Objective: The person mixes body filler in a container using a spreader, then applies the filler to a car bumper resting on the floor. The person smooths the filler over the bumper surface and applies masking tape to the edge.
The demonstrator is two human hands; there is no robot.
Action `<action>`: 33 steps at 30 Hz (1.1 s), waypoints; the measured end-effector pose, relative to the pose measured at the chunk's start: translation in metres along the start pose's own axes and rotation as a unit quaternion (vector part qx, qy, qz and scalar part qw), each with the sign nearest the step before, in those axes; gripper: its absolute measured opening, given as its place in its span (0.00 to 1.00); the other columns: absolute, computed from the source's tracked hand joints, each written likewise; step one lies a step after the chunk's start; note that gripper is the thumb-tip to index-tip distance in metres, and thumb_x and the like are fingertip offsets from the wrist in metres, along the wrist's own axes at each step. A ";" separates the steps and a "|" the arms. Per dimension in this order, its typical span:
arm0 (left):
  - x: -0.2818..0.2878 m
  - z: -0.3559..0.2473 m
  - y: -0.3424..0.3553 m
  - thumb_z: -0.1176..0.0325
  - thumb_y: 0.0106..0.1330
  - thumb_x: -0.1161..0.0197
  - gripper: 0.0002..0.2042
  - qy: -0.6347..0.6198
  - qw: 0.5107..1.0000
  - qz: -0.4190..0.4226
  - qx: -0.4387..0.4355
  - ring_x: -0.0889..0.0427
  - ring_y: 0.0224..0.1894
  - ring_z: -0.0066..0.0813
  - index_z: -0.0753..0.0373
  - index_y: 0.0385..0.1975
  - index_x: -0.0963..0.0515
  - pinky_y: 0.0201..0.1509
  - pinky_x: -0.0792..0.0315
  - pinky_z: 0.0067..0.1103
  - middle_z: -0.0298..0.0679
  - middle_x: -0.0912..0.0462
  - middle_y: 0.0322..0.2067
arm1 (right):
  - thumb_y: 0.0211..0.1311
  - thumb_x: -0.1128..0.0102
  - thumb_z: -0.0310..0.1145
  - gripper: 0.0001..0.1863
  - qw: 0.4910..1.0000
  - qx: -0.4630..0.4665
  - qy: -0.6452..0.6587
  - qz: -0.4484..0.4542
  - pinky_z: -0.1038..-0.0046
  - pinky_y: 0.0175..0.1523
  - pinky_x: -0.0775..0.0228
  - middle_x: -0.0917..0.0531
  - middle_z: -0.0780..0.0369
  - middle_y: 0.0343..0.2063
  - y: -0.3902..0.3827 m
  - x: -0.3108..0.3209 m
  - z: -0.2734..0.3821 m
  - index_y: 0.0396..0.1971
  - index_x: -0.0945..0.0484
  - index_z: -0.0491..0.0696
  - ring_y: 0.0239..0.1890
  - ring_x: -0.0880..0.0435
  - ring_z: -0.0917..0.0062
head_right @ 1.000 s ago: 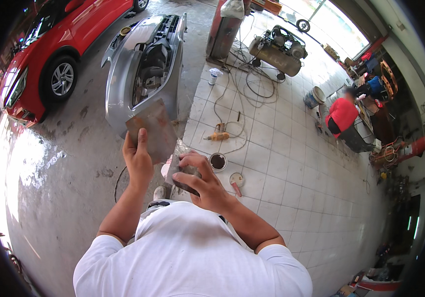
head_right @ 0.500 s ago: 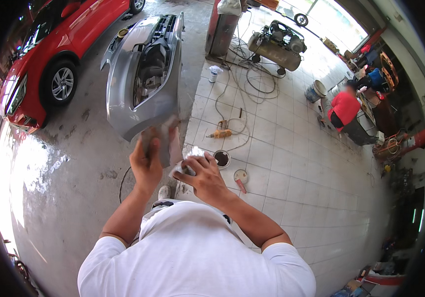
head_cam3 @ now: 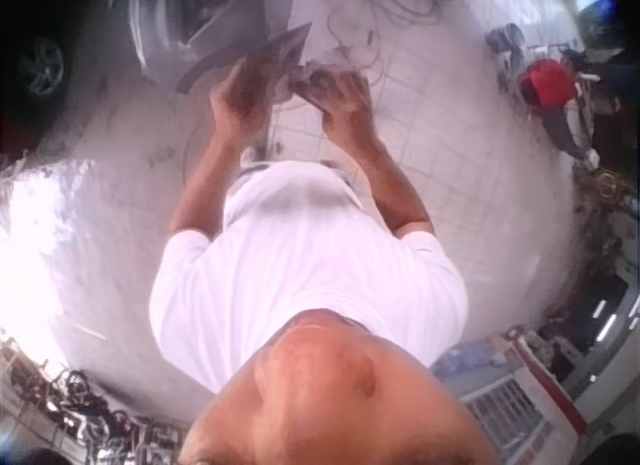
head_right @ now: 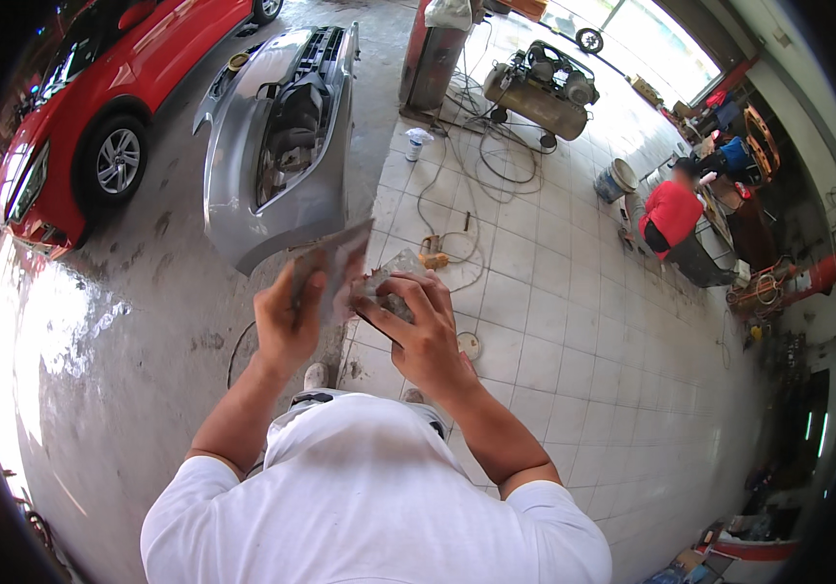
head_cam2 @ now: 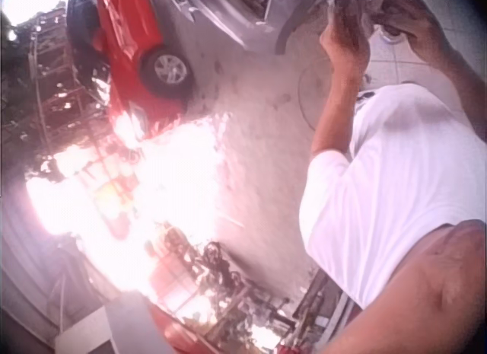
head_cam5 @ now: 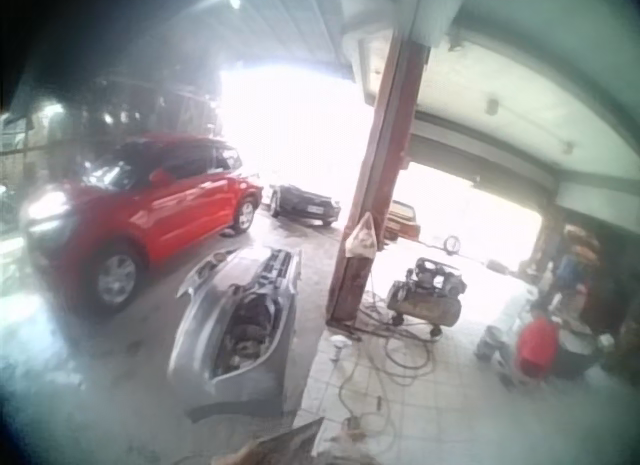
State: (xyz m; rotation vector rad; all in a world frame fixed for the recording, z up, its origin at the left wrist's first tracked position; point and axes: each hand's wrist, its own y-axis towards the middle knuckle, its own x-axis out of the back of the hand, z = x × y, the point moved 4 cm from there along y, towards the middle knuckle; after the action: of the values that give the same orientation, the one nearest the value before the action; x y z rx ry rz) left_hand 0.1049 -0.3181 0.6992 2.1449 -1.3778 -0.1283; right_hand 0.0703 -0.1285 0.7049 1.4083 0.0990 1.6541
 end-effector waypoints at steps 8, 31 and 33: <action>0.009 0.004 0.010 0.74 0.78 0.41 0.11 0.017 1.000 -0.017 0.002 0.13 0.29 0.30 0.65 0.56 0.20 0.37 0.21 0.22 0.49 0.12 0.32 | 0.41 0.36 0.10 0.36 0.999 0.009 0.050 -0.014 0.57 0.61 0.29 0.20 0.62 0.50 -0.002 -0.007 -0.002 0.52 0.10 0.59 0.56 0.21 0.60; -0.007 0.052 -0.064 0.66 0.81 0.42 0.14 -0.173 0.936 0.001 0.307 0.12 0.42 0.31 0.64 0.60 0.24 0.46 0.18 0.30 0.47 0.13 0.41 | 0.45 0.36 0.11 0.27 0.993 0.014 -0.046 0.104 0.59 0.60 0.27 0.17 0.64 0.50 -0.008 -0.013 -0.054 0.45 0.11 0.51 0.58 0.20 0.64; -0.011 0.042 -0.065 0.68 0.80 0.42 0.12 -0.036 0.980 0.049 0.190 0.10 0.37 0.35 0.64 0.58 0.22 0.43 0.18 0.30 0.50 0.13 0.35 | 0.45 0.36 0.12 0.26 0.997 0.008 -0.014 0.077 0.60 0.59 0.27 0.14 0.65 0.48 0.001 -0.002 -0.043 0.45 0.10 0.51 0.55 0.18 0.65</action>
State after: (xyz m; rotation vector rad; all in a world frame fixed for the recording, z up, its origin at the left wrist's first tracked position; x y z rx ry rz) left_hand 0.1357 -0.3071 0.6283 2.3921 -1.6552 0.1069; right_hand 0.0347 -0.1098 0.6895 1.4823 -0.0130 1.7624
